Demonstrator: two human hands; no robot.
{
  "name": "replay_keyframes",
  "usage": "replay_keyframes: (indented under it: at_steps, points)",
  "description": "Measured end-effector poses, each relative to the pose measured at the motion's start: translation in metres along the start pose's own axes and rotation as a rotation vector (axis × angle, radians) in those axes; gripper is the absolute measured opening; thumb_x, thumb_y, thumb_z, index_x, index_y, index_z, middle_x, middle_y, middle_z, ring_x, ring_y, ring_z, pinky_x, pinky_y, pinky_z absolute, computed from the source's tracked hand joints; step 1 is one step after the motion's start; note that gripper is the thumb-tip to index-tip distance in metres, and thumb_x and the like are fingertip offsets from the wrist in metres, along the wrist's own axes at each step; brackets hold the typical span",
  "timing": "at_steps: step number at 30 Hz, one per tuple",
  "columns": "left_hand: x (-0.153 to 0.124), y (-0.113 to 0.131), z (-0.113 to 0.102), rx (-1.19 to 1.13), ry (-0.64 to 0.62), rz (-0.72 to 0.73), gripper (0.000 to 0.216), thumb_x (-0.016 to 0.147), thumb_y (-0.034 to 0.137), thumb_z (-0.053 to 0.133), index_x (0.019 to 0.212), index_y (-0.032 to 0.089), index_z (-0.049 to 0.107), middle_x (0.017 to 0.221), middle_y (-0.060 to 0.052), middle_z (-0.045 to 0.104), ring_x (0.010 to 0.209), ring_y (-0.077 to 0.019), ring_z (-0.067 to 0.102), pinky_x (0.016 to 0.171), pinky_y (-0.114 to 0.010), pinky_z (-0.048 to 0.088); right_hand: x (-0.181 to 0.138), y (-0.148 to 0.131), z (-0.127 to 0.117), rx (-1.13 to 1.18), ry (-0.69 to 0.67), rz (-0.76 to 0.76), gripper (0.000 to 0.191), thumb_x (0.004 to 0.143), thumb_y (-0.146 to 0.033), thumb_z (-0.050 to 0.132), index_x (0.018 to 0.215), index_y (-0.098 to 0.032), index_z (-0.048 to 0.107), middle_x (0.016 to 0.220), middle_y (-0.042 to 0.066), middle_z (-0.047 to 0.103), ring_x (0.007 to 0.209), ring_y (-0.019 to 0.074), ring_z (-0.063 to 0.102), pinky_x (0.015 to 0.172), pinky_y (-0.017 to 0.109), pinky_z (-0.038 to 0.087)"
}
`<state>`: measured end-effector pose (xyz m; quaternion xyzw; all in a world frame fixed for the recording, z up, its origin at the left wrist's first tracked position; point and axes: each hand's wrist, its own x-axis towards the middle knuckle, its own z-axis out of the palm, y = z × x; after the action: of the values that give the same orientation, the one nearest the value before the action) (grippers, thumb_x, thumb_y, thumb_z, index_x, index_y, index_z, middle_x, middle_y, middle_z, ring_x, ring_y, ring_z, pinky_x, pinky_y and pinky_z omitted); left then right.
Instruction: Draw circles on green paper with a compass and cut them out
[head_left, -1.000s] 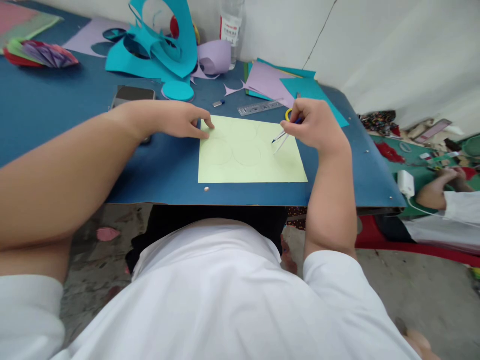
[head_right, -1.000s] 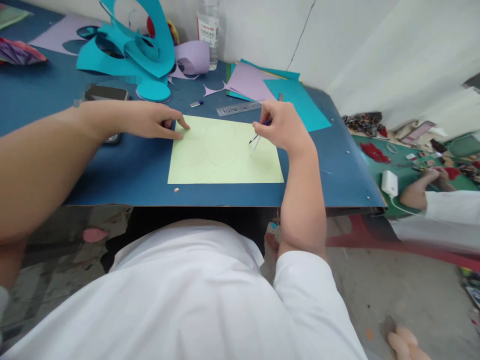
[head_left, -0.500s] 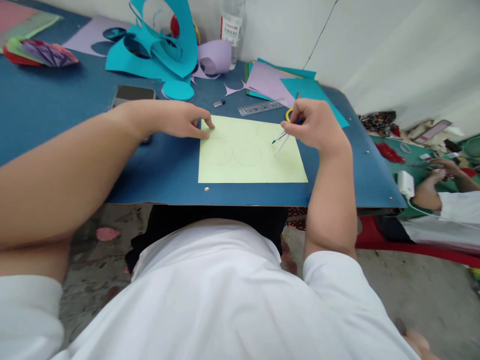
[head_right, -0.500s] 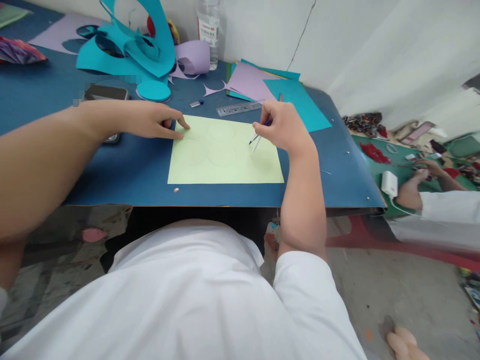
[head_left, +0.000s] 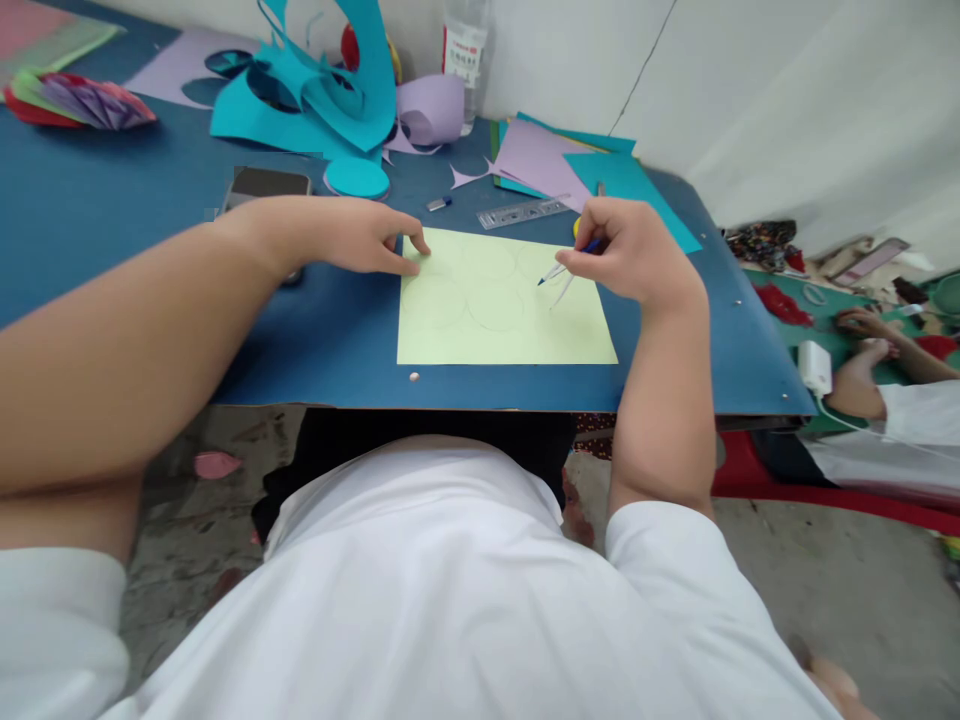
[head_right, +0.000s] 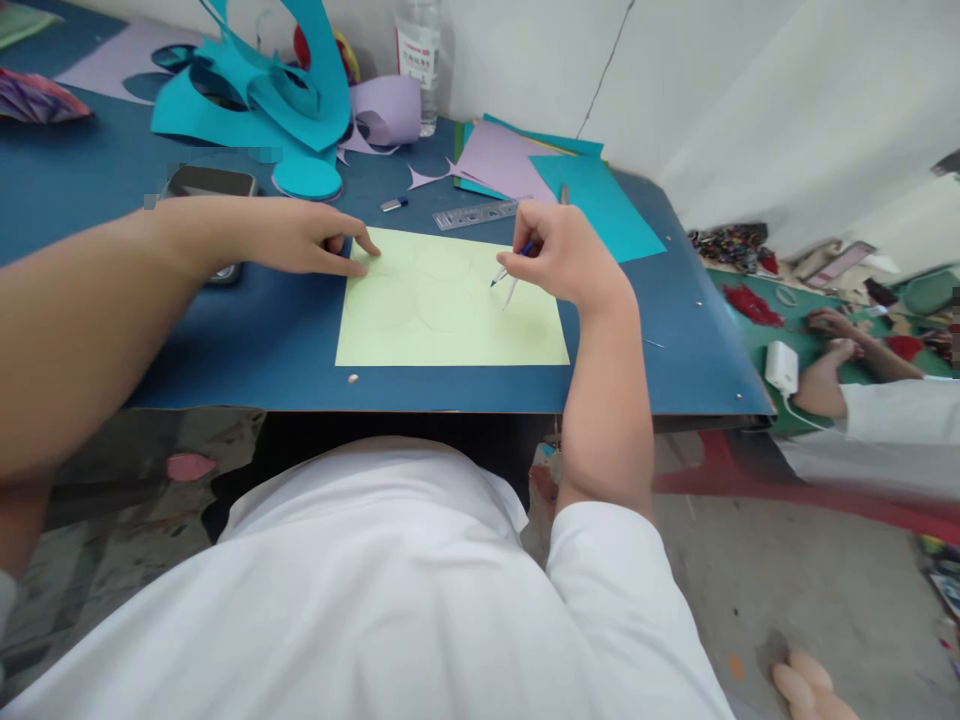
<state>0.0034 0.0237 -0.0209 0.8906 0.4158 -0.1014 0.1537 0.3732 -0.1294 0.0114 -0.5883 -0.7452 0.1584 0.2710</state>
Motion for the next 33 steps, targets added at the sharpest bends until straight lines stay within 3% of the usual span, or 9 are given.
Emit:
replay_keyframes:
  at_steps: [4, 8, 12, 18, 26, 28, 31, 33]
  points:
    - [-0.001, 0.002, 0.0, 0.019, 0.003, -0.004, 0.069, 0.119, 0.064, 0.071, 0.179, 0.031, 0.077, 0.136, -0.01, 0.085, 0.12, -0.032, 0.082, 0.1, -0.036, 0.055, -0.002, -0.005, -0.002, -0.005, -0.016, 0.014, 0.048, 0.087, -0.047, 0.109, 0.084, -0.033, 0.063, 0.079, 0.003, 0.061, 0.079, 0.0277, 0.062, 0.067, 0.044, 0.048]
    - [0.001, -0.001, 0.002, 0.011, 0.006, 0.004, 0.076, 0.118, 0.079, 0.069, 0.178, 0.032, 0.077, 0.133, -0.01, 0.086, 0.125, -0.0344, 0.082, 0.106, -0.037, 0.056, -0.004, -0.012, -0.004, 0.012, -0.045, 0.037, 0.046, 0.087, -0.039, 0.111, 0.08, -0.032, 0.065, 0.073, 0.001, 0.061, 0.078, 0.0266, 0.064, 0.066, 0.042, 0.049]
    - [0.001, -0.002, 0.002, 0.012, 0.007, 0.007, 0.079, 0.118, 0.08, 0.067, 0.178, 0.03, 0.076, 0.133, -0.01, 0.085, 0.126, -0.0353, 0.082, 0.11, -0.038, 0.056, -0.006, -0.02, -0.004, 0.013, -0.081, 0.036, 0.045, 0.086, -0.046, 0.11, 0.081, -0.032, 0.067, 0.072, 0.0, 0.061, 0.077, 0.0259, 0.064, 0.065, 0.042, 0.047]
    - [-0.003, 0.003, -0.002, 0.031, -0.003, 0.018, 0.069, 0.118, 0.061, 0.069, 0.178, 0.029, 0.074, 0.139, -0.012, 0.084, 0.124, -0.0341, 0.081, 0.102, -0.037, 0.056, -0.005, -0.021, -0.002, 0.051, -0.122, -0.02, 0.044, 0.088, -0.06, 0.105, 0.078, -0.034, 0.07, 0.074, 0.003, 0.064, 0.076, 0.0273, 0.064, 0.068, 0.048, 0.051]
    - [-0.001, 0.0, -0.001, -0.017, -0.004, 0.002, 0.09, 0.109, 0.093, 0.07, 0.178, 0.036, 0.077, 0.134, -0.011, 0.087, 0.129, -0.0395, 0.081, 0.109, -0.042, 0.057, -0.004, -0.02, -0.001, 0.078, -0.162, -0.029, 0.048, 0.085, -0.067, 0.109, 0.078, -0.033, 0.076, 0.076, 0.003, 0.07, 0.078, 0.0273, 0.069, 0.068, 0.047, 0.054]
    - [-0.003, 0.002, -0.002, -0.014, -0.004, -0.002, 0.084, 0.112, 0.087, 0.071, 0.177, 0.034, 0.077, 0.136, -0.011, 0.086, 0.128, -0.0392, 0.081, 0.109, -0.041, 0.056, -0.005, -0.02, 0.0, 0.084, -0.165, -0.043, 0.047, 0.084, -0.067, 0.109, 0.079, -0.033, 0.077, 0.078, 0.003, 0.073, 0.078, 0.0271, 0.07, 0.068, 0.047, 0.055]
    - [-0.005, 0.005, -0.003, 0.007, -0.001, 0.0, 0.069, 0.117, 0.064, 0.07, 0.177, 0.031, 0.076, 0.139, -0.012, 0.084, 0.123, -0.0354, 0.081, 0.106, -0.04, 0.056, -0.004, -0.019, 0.0, 0.077, -0.157, -0.025, 0.045, 0.083, -0.063, 0.112, 0.079, -0.033, 0.078, 0.079, 0.004, 0.076, 0.08, 0.028, 0.072, 0.068, 0.046, 0.058]
    - [-0.005, 0.006, -0.003, 0.012, -0.002, -0.001, 0.068, 0.118, 0.061, 0.07, 0.178, 0.03, 0.075, 0.139, -0.012, 0.083, 0.122, -0.0349, 0.081, 0.106, -0.039, 0.056, -0.004, -0.017, 0.0, 0.071, -0.149, -0.01, 0.044, 0.083, -0.058, 0.115, 0.08, -0.033, 0.078, 0.078, 0.004, 0.075, 0.082, 0.0288, 0.073, 0.069, 0.046, 0.059]
